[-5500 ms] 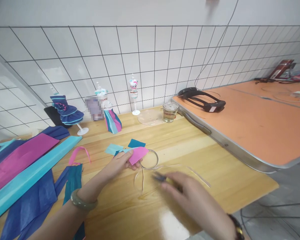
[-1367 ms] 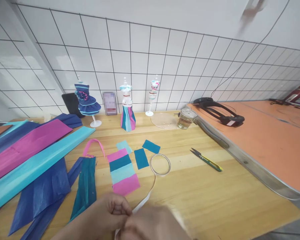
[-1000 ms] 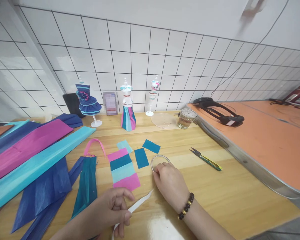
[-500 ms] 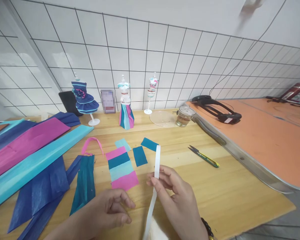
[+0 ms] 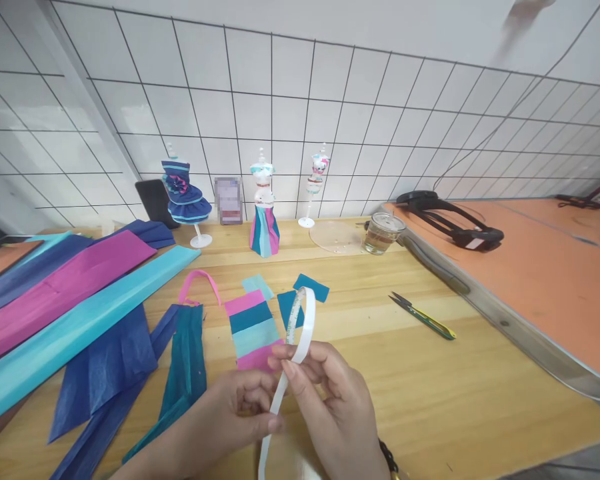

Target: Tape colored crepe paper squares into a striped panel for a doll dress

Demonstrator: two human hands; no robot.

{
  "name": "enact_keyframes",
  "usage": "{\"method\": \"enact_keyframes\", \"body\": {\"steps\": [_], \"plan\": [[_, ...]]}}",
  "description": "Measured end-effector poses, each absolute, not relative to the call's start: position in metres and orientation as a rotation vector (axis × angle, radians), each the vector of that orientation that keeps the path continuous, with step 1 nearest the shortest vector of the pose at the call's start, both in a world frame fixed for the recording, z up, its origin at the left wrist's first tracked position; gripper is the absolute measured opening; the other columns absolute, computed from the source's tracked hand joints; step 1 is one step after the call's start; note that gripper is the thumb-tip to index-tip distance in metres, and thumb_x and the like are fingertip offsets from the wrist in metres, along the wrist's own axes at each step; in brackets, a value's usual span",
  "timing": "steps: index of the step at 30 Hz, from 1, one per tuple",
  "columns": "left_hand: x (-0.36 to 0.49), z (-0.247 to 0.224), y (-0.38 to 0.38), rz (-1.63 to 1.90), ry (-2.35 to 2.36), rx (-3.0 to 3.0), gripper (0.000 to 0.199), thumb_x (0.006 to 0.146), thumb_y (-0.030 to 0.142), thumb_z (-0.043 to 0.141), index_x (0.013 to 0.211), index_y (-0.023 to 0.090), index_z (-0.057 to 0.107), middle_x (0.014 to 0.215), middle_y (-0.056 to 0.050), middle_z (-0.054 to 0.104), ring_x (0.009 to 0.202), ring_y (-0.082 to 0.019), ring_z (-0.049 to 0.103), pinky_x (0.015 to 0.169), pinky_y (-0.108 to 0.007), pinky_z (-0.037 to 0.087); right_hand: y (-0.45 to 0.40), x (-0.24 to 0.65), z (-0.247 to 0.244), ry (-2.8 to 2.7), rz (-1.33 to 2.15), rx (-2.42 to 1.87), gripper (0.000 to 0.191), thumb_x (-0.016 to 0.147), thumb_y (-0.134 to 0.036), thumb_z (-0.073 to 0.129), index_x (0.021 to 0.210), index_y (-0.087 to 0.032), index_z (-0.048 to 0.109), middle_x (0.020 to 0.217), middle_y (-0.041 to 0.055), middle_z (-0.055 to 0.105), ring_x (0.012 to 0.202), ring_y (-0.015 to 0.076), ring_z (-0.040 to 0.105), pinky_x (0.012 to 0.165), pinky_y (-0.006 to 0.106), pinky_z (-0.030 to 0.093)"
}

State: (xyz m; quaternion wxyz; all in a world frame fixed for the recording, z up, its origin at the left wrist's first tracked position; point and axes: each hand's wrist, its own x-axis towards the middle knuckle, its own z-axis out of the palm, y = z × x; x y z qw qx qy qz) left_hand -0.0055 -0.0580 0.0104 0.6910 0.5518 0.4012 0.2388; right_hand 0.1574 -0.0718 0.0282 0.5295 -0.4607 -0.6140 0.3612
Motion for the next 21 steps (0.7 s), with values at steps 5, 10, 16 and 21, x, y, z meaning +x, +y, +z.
{"method": "enact_keyframes", "body": {"steps": [5,10,16,21], "plan": [[-0.009,0.006,-0.057,0.556,0.916,1.094,0.021,0.069,0.024,0.069,0.086,0.013,0.065,0.07,-0.002,0.068,0.07,-0.015,0.062,0.071,-0.026,0.045,-0.067,0.175,0.018,-1.531,0.66,-1.236,0.014,0.085,-0.026,0.056,0.098,-0.023,0.06,0.101,0.0063,0.069,0.094,0.0199,0.065,0.083,0.032,0.054],[-0.017,0.009,-0.054,0.565,0.945,1.202,0.019,0.075,0.029,0.059,0.067,0.013,0.063,0.064,-0.002,0.063,0.063,-0.013,0.057,0.066,-0.024,0.044,-0.063,0.194,0.004,-1.528,0.553,-1.25,0.012,0.082,-0.022,0.06,0.087,-0.024,0.05,0.097,0.0048,0.067,0.094,0.0205,0.064,0.083,0.036,0.052],[-0.023,0.011,-0.05,0.662,1.306,1.718,0.023,0.087,0.027,0.04,0.071,0.019,0.055,0.06,0.002,0.051,0.056,-0.012,0.046,0.054,-0.022,0.034,-0.067,0.207,0.002,-1.841,0.276,-1.112,0.02,0.081,-0.008,0.054,0.094,-0.024,0.054,0.105,0.0077,0.06,0.102,0.0211,0.058,0.083,0.037,0.051],[-0.035,0.001,-0.055,0.853,1.222,2.471,0.028,0.088,0.01,0.032,0.087,0.019,0.058,0.064,-0.001,0.055,0.055,-0.013,0.045,0.053,-0.025,0.031,-0.08,0.216,0.012,-2.022,-0.089,-0.833,0.035,0.067,0.002,0.056,0.09,-0.023,0.059,0.108,0.0078,0.059,0.1,0.0247,0.061,0.083,0.039,0.054]]}}
